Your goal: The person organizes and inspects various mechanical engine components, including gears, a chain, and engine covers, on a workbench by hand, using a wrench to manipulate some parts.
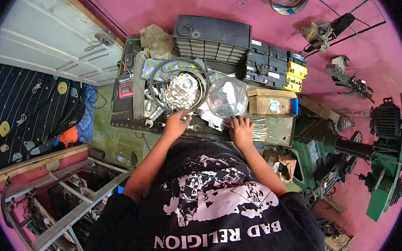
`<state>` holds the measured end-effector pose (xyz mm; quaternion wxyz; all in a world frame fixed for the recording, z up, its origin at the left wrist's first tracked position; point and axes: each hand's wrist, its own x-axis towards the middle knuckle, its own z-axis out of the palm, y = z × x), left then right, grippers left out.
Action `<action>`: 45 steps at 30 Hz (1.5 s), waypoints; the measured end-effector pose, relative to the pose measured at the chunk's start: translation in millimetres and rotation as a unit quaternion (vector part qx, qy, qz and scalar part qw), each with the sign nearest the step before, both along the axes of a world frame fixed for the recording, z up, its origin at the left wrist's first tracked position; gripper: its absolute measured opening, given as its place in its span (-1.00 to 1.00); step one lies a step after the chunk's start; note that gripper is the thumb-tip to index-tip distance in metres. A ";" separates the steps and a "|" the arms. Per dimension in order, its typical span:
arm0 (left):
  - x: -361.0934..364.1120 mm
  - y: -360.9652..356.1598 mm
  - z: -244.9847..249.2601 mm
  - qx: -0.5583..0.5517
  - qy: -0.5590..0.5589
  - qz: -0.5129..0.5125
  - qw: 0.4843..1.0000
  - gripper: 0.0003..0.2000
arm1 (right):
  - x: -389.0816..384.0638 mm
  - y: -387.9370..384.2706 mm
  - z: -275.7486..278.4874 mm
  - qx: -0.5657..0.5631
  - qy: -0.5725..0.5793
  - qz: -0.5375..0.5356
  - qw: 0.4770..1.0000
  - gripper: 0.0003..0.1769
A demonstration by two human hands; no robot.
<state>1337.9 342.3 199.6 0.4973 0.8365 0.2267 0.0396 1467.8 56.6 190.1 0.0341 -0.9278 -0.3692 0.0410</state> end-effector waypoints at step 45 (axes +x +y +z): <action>220.2 -128.2 221.3 0.075 -0.353 -0.069 0.930 -0.73 | 148.7 -90.8 193.9 0.616 0.024 -0.292 0.731 -0.40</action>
